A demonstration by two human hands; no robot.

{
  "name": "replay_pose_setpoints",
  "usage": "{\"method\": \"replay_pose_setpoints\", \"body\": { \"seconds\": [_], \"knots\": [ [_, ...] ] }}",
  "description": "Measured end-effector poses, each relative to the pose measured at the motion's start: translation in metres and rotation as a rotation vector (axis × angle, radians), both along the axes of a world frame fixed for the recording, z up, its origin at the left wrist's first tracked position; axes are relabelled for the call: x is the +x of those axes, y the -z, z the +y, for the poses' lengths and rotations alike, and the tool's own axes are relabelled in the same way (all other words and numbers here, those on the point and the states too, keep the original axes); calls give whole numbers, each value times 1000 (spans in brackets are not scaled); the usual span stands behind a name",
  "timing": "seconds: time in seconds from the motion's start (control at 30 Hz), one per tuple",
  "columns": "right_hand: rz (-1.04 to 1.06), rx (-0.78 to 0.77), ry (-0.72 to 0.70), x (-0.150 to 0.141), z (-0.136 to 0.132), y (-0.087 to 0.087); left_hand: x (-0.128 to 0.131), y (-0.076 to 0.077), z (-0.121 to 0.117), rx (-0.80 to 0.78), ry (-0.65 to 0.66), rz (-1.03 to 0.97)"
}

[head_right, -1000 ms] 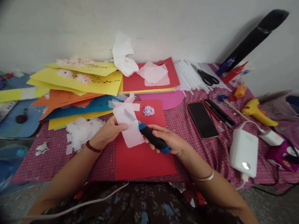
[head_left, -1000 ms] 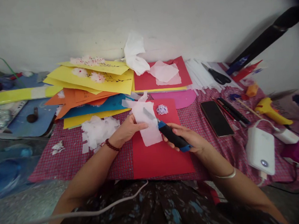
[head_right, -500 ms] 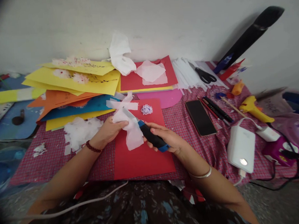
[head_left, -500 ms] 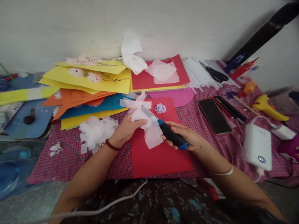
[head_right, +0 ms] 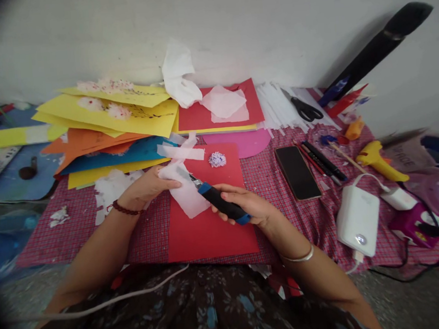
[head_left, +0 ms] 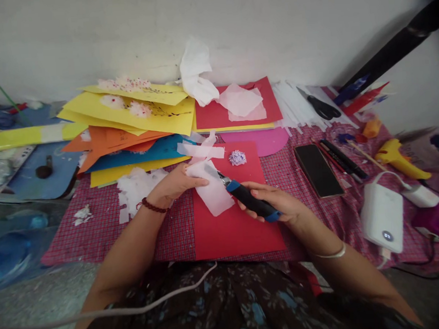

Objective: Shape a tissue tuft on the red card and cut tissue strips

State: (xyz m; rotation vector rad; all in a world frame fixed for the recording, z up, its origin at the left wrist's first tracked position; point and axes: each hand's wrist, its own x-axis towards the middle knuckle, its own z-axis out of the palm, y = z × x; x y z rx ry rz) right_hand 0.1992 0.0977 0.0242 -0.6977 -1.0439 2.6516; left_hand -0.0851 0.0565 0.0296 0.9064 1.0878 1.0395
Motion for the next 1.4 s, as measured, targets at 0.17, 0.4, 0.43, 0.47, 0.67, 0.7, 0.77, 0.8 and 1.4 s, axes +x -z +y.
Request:
{"method": "replay_pose_setpoints", "body": {
  "seconds": [0.17,0.4,0.43,0.47,0.67,0.7,0.77,0.8,1.4],
  "knots": [
    [-26,7,15,-1,-1,0,13,9,-1,-2,84,68],
    [-11,26,53,0,1,1,14,7,-2,11,66,69],
    [-21,27,57,0,1,0,14,8,-1,19,33,43],
    [-29,27,60,0,1,-1,14,9,-1,23,-1,17],
    [-25,15,56,1,1,-4,10,15,3,7,-71,-2],
    [-25,9,52,1,1,-4,7,14,3,4,-72,0],
    [-32,0,46,2,3,-3,-2,10,3,-8,-60,5],
    [-38,-3,43,3,3,-3,-5,7,3,-16,-48,9],
    [-199,221,73,29,0,-20,-29,-16,-4,-94,-142,-67]
  ]
}}
